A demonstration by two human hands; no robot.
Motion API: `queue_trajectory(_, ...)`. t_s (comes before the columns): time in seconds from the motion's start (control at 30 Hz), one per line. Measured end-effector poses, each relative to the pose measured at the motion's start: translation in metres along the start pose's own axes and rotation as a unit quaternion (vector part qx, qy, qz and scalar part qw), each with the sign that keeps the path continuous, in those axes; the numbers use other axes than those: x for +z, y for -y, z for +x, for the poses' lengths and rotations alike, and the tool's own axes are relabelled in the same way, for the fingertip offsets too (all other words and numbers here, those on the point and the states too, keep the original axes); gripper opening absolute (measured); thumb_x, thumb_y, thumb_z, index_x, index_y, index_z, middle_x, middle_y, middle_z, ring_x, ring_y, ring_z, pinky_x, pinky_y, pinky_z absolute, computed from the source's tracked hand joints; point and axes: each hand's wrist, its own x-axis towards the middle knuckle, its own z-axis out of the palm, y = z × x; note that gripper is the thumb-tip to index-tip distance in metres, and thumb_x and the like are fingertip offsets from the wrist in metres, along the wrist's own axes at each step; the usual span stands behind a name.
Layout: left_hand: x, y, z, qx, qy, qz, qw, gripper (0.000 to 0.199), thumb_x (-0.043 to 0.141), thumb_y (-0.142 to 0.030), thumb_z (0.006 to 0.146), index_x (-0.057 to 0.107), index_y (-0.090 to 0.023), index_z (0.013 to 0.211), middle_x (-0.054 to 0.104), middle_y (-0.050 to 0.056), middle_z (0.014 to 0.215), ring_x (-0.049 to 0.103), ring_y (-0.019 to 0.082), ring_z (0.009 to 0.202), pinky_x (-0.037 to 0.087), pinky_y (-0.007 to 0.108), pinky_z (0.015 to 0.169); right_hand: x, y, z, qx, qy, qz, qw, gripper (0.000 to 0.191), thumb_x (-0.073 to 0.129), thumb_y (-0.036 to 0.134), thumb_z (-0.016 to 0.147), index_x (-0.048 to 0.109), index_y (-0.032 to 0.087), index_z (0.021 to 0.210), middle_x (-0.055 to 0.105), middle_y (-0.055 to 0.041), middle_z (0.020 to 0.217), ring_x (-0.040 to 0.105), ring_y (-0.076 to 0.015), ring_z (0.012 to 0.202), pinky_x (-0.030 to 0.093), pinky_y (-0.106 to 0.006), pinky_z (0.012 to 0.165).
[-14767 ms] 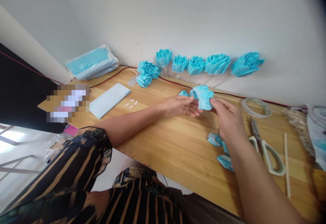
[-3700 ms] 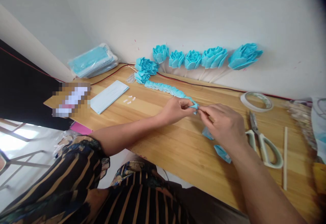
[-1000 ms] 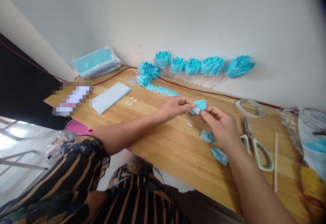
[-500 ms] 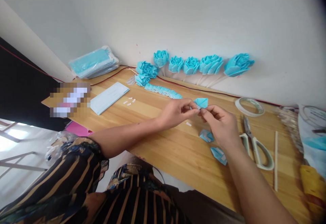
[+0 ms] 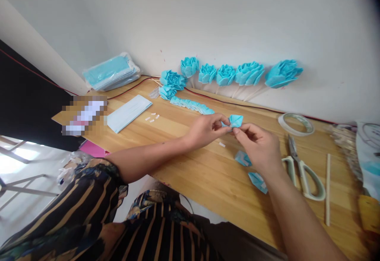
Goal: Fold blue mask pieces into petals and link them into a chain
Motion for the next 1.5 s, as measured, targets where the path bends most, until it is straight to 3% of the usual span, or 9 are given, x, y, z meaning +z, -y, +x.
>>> queue_trajectory(0.5,0.0005,0.0008,-0.0001,-0.018,0.008,-0.039,0.999,0.022,0.058,-0.035,0.086,0.067,-0.015,0.087,0.053,-0.003,0.062,0.040,0.007,0.057,0.029,0.022,0.055,0.0012,-0.0004,0.0001,-0.002,-0.006,-0.006,1.000,0.019,0.064,0.037,0.080,0.064,0.023,0.068,0.056,0.0029,0.058,0.046,-0.0119,0.051,0.035,-0.026,0.050)
queue_trajectory(0.7,-0.0054,-0.0024,0.0046,-0.059,0.006,-0.156,0.986,0.028,0.051,-0.038,0.090,0.062,-0.014,0.080,0.052,-0.003,0.063,0.042,0.007,0.059,0.034,0.022,0.059,-0.0015,-0.0023,0.0018,0.028,-0.004,0.037,0.999,0.017,0.064,0.038,0.081,0.067,0.025,0.072,0.064,0.0009,0.065,0.054,-0.0150,0.058,0.041,-0.028,0.057)
queue_trajectory(0.8,-0.0067,-0.0018,0.0076,-0.095,-0.006,-0.206,0.974,0.025,0.055,-0.040,0.089,0.058,-0.015,0.087,0.052,-0.004,0.064,0.045,0.007,0.060,0.036,0.022,0.061,-0.0019,-0.0042,0.0026,0.037,0.011,0.077,0.996,0.016,0.065,0.039,0.081,0.067,0.025,0.072,0.067,-0.0005,0.071,0.059,-0.0170,0.064,0.045,-0.030,0.062)
queue_trajectory(0.9,-0.0060,-0.0012,0.0087,-0.107,0.028,-0.228,0.967,0.029,0.063,-0.042,0.083,0.059,-0.014,0.093,0.055,-0.004,0.066,0.048,0.007,0.062,0.037,0.022,0.063,-0.0017,-0.0038,0.0028,0.047,0.032,0.086,0.995,0.017,0.065,0.038,0.081,0.067,0.025,0.071,0.065,-0.0005,0.069,0.057,-0.0169,0.063,0.045,-0.030,0.061)
queue_trajectory(1.1,-0.0027,-0.0003,0.0083,-0.083,0.037,-0.255,0.963,0.037,0.073,-0.047,0.072,0.060,-0.013,0.074,0.059,-0.002,0.069,0.050,0.007,0.065,0.040,0.024,0.069,-0.0027,-0.0002,0.0029,0.048,0.064,0.114,0.990,0.016,0.062,0.038,0.080,0.067,0.025,0.072,0.067,-0.0011,0.072,0.059,-0.0179,0.068,0.047,-0.031,0.066)
queue_trajectory(1.3,-0.0013,-0.0018,0.0073,-0.102,0.039,-0.259,0.960,0.038,0.075,-0.048,0.069,0.061,-0.013,0.073,0.058,-0.002,0.068,0.050,0.008,0.067,0.038,0.024,0.067,-0.0009,-0.0012,0.0031,0.034,0.062,0.062,0.996,0.022,0.065,0.040,0.080,0.060,0.024,0.066,0.051,0.0029,0.059,0.046,-0.0130,0.054,0.036,-0.027,0.051)
queue_trajectory(1.5,-0.0022,-0.0014,0.0074,-0.115,0.043,-0.299,0.946,0.037,0.075,-0.047,0.069,0.061,-0.013,0.073,0.054,-0.004,0.063,0.047,0.006,0.061,0.036,0.023,0.064,-0.0029,-0.0028,0.0023,0.026,0.062,0.038,0.997,0.024,0.061,0.040,0.082,0.056,0.024,0.064,0.048,0.0031,0.059,0.042,-0.0133,0.054,0.032,-0.028,0.051)
